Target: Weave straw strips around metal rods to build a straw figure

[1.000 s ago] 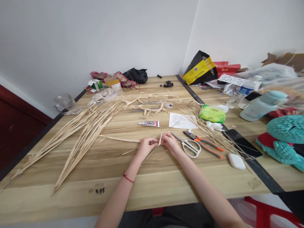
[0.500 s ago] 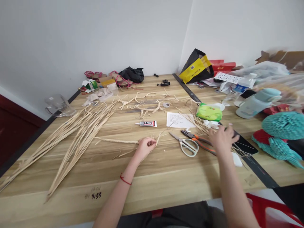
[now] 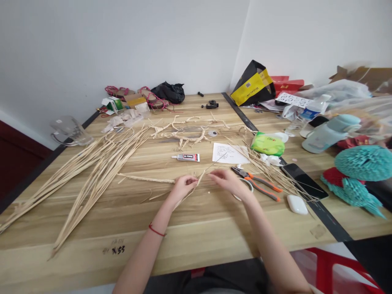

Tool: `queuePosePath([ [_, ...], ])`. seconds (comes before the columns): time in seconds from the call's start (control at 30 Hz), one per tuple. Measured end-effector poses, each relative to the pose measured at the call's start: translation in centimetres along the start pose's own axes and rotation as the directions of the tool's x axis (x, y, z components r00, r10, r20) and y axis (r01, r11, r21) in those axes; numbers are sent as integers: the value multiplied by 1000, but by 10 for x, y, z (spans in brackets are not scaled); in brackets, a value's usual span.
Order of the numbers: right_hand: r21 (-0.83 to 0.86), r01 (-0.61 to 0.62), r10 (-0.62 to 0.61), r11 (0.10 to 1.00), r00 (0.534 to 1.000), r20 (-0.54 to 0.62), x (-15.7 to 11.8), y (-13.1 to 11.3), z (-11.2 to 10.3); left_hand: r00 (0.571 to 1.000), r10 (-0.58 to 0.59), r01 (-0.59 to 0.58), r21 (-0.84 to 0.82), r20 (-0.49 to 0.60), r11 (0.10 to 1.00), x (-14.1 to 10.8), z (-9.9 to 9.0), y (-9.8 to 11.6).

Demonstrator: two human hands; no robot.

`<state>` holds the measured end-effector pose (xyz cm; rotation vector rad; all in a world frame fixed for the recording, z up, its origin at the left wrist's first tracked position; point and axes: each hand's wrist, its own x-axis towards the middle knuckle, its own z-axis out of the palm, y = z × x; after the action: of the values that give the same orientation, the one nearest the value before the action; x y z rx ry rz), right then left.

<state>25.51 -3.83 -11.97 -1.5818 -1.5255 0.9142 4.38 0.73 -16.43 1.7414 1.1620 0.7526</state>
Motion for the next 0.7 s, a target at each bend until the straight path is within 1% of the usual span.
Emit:
queuePosePath([
  [0.03,54,14,-17,998,999,51,3,-2,12,1000,-6,6,-17,9,1000,0,0,0],
  [0.1,144,11,-25,990,995,97,8,-2,30,999,-10,11,-48,32,999,0,0,-1],
  [0.23,296,-51,3,954,987,162,6,9,48,998,-10,15,-84,62,996,0,-2,0],
  [0.33,398,-111,29,911,978,206,3,15,57,998,-12,18,-97,65,995,1,-2,0],
  [0.47,492,-186,80,851,970,229,4,17,65,998,-12,17,-99,58,995,1,-3,1],
  [0.6,545,-248,126,801,960,251,10,21,66,998,-12,18,-90,59,996,1,-4,2],
  [0.7,554,-277,153,785,953,260,14,27,65,998,-13,18,-83,64,996,0,-5,2],
])
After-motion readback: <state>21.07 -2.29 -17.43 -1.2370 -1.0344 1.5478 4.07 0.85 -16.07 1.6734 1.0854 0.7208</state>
